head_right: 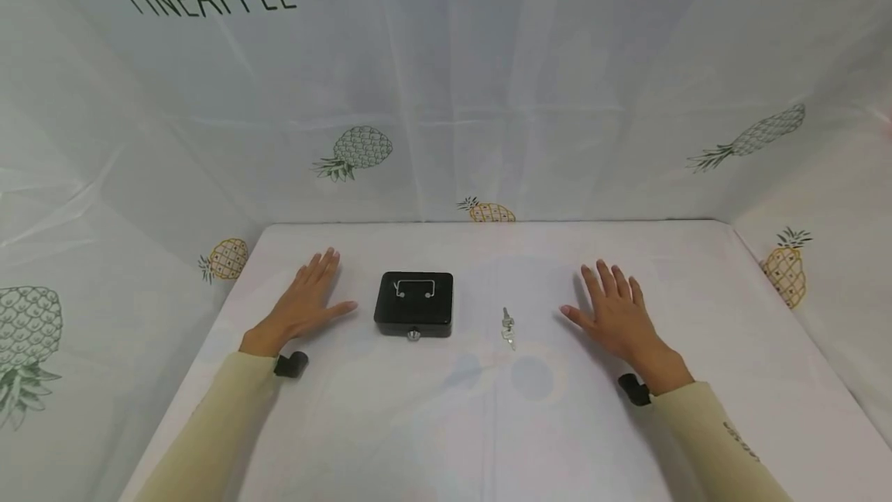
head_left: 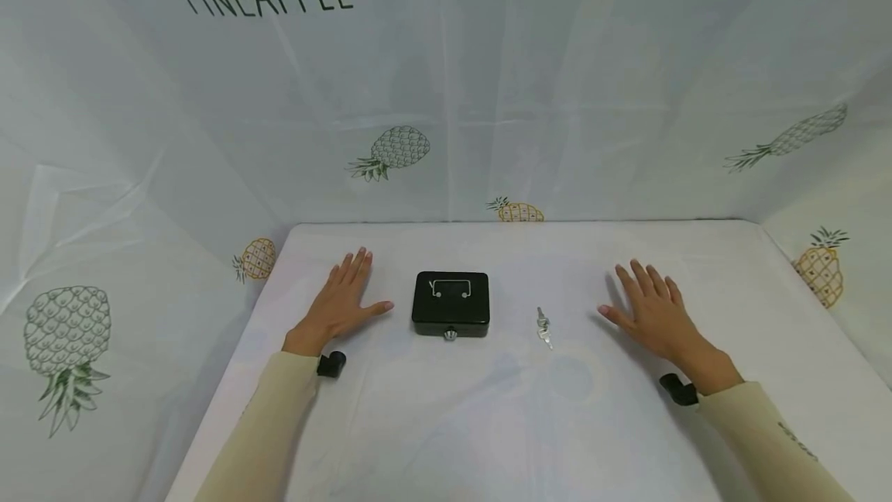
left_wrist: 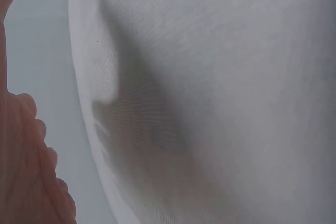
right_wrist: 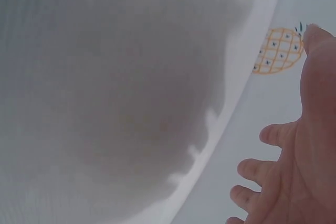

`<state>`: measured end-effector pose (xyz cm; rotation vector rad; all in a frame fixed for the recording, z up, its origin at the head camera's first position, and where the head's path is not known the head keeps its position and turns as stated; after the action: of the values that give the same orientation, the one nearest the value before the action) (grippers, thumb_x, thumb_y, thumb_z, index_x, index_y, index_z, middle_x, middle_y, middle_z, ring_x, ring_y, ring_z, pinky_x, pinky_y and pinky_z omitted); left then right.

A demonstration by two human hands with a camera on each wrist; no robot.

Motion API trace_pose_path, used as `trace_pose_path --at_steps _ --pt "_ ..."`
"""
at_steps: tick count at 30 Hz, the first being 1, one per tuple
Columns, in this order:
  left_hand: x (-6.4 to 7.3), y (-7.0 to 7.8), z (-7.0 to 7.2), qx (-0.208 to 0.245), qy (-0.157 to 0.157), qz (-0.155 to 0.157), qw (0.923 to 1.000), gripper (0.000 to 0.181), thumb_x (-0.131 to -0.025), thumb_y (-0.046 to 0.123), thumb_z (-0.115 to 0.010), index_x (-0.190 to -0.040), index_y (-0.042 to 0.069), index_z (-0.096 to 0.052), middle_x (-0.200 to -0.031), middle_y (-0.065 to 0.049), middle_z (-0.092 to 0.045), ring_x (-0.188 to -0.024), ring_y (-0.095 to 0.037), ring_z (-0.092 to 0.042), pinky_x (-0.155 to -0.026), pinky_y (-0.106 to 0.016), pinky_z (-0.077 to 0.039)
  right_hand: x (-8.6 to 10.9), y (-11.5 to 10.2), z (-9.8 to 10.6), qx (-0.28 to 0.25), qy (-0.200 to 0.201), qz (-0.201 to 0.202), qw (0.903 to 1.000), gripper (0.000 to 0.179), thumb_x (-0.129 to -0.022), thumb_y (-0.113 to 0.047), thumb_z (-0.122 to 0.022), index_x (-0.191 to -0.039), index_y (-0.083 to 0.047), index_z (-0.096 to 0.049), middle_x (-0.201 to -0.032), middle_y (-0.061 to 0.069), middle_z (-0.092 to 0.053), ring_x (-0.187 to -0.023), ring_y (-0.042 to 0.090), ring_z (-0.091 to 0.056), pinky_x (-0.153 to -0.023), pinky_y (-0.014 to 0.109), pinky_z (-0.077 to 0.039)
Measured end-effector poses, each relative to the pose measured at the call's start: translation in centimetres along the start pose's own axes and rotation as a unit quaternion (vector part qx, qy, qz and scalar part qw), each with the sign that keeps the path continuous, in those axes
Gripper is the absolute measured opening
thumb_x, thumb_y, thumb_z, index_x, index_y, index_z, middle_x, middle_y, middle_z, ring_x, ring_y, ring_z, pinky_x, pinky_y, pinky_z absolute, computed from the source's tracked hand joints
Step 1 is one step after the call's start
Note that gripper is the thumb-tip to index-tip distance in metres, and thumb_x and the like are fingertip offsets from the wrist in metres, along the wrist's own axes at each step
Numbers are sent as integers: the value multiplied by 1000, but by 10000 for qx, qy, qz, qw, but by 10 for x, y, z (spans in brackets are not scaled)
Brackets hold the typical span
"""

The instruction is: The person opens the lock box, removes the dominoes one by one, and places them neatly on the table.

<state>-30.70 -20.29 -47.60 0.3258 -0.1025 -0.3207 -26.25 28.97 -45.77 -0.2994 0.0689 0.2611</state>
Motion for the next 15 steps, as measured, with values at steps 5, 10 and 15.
trace_pose_path --at_steps 5,10,15 --pt "2 9 0 70 -73 -63 9999 112 -96 61 -65 -168 -1 -6 -177 -17 -2 -163 -41 -1 -135 -56 -2 0 -13 -4 47 -65 106 9999 86 -102 -48 -65 -159 8 -34 -162 41 -26 -148 63 -22 -120 80 -16" --pt "4 15 -2 79 -114 -118 9998 115 -94 62 -68 -169 0 -6 -177 -17 -3 -163 -40 -3 -135 -55 -3 -1 -26 -9 116 -95 264 9995 86 -102 -48 -66 -158 8 -34 -162 40 -28 -148 63 -23 -120 80 -18" --pt "4 20 -7 60 -126 -201 9997 119 -92 65 -70 -169 1 -5 -178 -15 -4 -164 -37 -3 -136 -53 -3 -2 -38 -14 202 -237 298 9991 86 -101 -47 -67 -159 7 -34 -163 39 -28 -149 61 -23 -121 79 -18"
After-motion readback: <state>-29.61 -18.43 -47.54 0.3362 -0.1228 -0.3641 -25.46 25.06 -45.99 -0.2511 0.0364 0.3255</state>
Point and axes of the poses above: each hand's wrist, its own x-axis away from the middle knuckle, its own z-axis out of the back of the hand, y = z × x, the point moved 10 cm from there along -x, towards the middle knuckle
